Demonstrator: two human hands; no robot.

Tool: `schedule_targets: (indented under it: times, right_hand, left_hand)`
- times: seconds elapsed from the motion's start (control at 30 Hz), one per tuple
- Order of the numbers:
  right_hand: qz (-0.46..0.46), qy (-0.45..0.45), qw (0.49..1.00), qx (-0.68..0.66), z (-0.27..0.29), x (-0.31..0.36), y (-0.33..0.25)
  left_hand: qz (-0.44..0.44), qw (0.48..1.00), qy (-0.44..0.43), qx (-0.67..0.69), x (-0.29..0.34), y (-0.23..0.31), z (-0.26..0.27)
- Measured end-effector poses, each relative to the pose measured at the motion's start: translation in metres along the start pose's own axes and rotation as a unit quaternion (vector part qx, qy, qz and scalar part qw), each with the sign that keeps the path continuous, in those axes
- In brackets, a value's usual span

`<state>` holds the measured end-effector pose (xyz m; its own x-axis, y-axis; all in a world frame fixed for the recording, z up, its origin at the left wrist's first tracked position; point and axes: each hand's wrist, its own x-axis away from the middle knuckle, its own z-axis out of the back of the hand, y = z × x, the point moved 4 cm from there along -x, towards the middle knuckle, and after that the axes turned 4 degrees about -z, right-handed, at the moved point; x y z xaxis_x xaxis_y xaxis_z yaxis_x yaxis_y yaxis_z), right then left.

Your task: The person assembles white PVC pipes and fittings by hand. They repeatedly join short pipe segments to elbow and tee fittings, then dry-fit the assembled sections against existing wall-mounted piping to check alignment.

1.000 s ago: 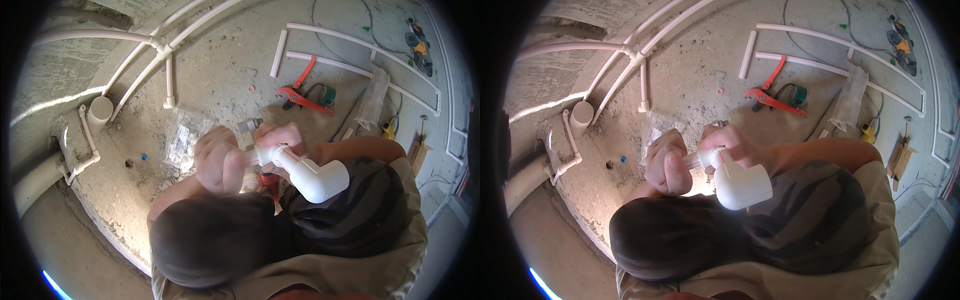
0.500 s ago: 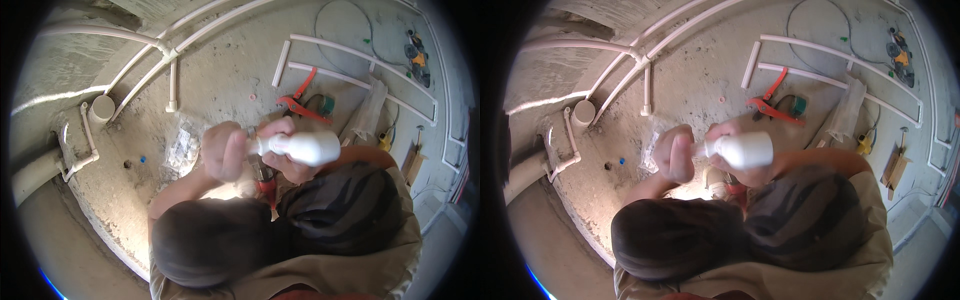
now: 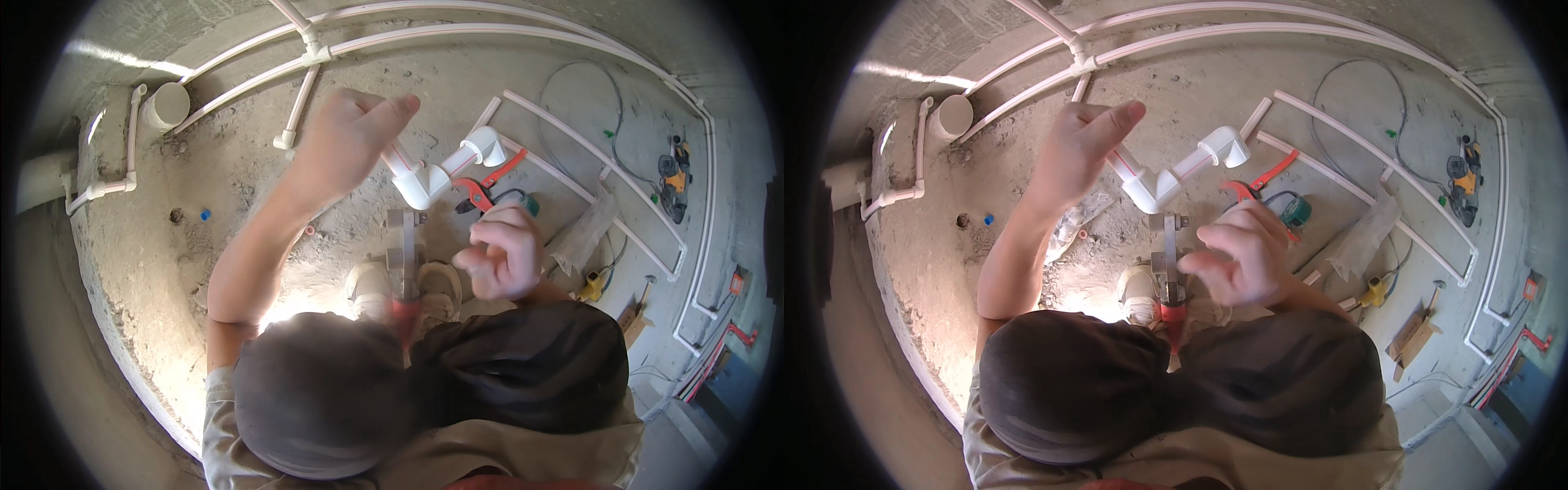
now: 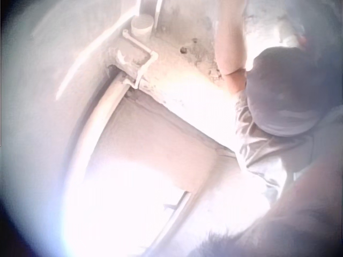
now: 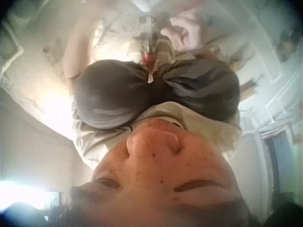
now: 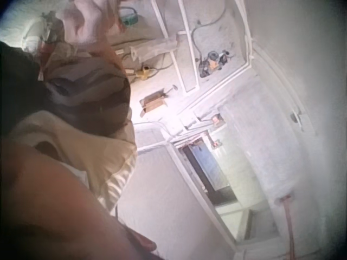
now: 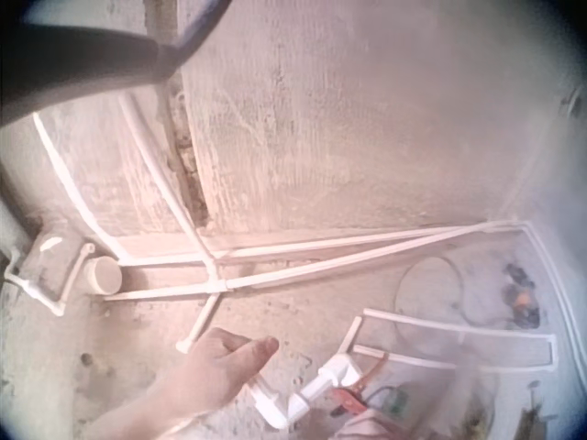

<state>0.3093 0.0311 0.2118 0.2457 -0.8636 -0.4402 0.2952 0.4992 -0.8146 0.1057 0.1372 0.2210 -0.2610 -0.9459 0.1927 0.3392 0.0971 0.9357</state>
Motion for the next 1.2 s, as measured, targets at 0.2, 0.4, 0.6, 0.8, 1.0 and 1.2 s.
schedule_targets:
  times: [0.2, 0.4, 0.6, 0.8, 1.0, 1.2]
  right_hand:
    - [0.008, -0.05, 0.989, 0.138, -0.014, -0.029, 0.006]
    - [-0.229, -0.04, 0.935, -0.266, -0.032, -0.003, -0.003]
    - [-0.184, 0.049, 0.935, -0.3, -0.041, 0.001, -0.004]
    - [-0.262, 0.005, 0.842, -0.471, -0.032, 0.012, -0.005]
    - [-0.226, -0.021, 0.796, -0.561, -0.037, 0.015, -0.008]
    - [-0.246, -0.009, 0.762, -0.599, -0.04, 0.013, -0.005]
  left_hand:
    - [0.007, 0.999, -0.02, 0.045, 0.017, 0.008, -0.019]
    - [-0.146, 0.977, -0.012, 0.155, 0.02, 0.015, -0.022]
    - [-0.313, 0.937, 0.067, 0.14, 0.038, 0.022, -0.035]
    - [-0.374, 0.927, -0.021, -0.029, 0.067, 0.051, -0.05]
    - [-0.294, 0.953, -0.019, -0.078, 0.072, 0.053, -0.052]
    - [-0.374, 0.918, 0.025, -0.131, 0.071, 0.058, -0.053]
